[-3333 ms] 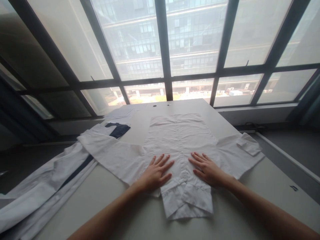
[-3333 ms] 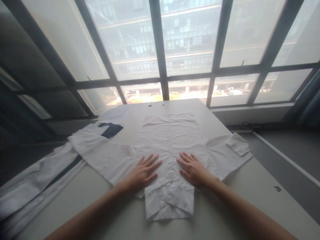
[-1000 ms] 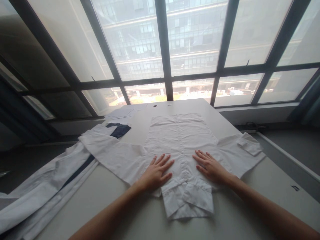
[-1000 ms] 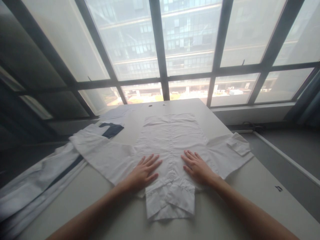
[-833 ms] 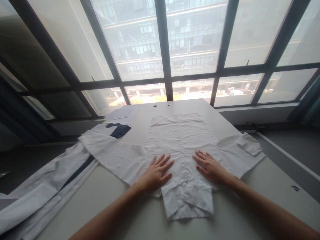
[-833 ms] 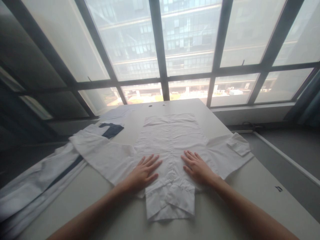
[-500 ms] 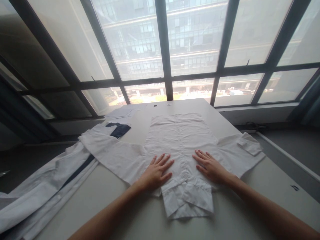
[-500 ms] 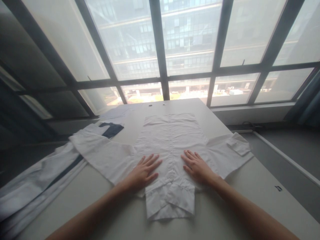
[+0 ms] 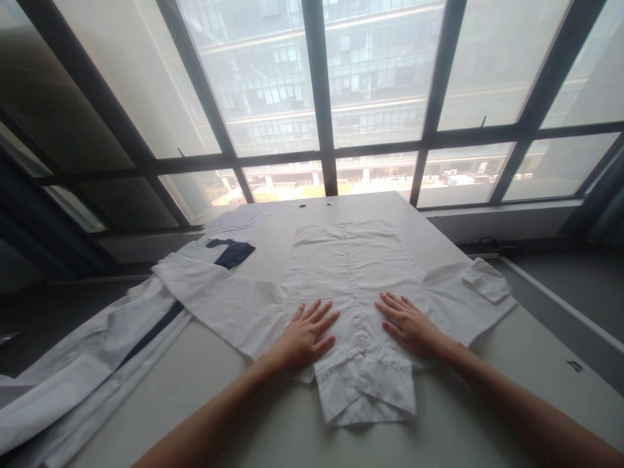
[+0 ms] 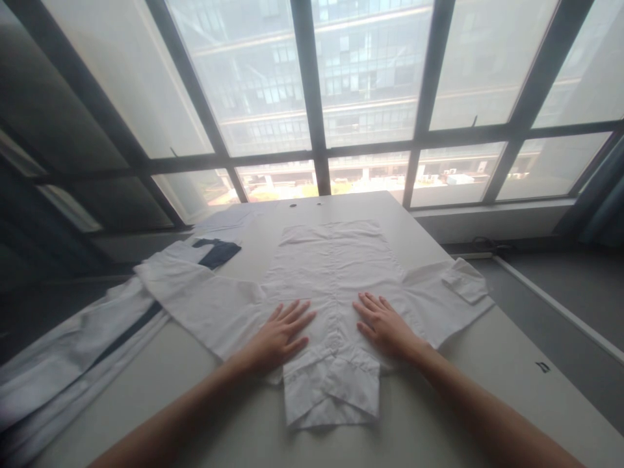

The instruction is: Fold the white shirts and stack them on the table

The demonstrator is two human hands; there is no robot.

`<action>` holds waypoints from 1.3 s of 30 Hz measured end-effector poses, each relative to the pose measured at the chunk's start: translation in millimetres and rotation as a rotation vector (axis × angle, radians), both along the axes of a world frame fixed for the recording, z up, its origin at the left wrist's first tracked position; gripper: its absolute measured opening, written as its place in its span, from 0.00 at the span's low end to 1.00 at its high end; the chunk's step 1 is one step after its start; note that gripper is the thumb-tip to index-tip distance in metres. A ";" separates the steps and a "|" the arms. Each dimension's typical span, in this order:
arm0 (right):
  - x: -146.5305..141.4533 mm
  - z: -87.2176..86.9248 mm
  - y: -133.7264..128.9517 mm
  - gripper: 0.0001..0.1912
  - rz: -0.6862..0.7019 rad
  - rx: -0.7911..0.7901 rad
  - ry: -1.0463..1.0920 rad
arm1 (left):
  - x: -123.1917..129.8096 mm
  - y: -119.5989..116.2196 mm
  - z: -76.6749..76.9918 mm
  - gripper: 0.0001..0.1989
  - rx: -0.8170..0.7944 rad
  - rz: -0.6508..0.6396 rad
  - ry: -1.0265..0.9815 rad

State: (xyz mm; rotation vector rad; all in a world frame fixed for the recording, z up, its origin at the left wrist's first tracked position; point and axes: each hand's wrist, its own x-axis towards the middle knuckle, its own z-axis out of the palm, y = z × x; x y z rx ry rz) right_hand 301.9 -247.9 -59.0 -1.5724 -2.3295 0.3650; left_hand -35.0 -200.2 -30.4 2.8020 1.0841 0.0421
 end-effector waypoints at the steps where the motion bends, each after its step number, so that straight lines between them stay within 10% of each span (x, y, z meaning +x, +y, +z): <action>1: 0.2 -0.3 0.1 0.30 0.003 0.003 0.003 | 0.0 -0.1 -0.1 0.31 0.000 0.001 0.000; 14: -1.0 -0.3 -1.0 0.30 -0.016 0.013 -0.013 | 0.0 -0.1 0.2 0.31 0.010 0.001 0.006; 24: 35.6 -11.2 9.4 0.30 -0.469 0.108 -0.043 | 0.3 -0.3 1.6 0.31 0.008 -0.003 0.004; 29: 30.7 5.5 8.9 0.25 -0.447 0.143 0.496 | 0.0 0.6 -0.9 0.31 0.009 0.001 -0.004; 35: -8.9 25.8 -6.7 0.28 0.005 -0.672 1.530 | -0.2 0.7 -1.4 0.31 0.013 -0.004 -0.010; 39: -3.4 21.5 -0.2 0.26 -0.159 -0.837 1.726 | -0.6 1.6 -2.5 0.31 0.021 -0.003 -0.007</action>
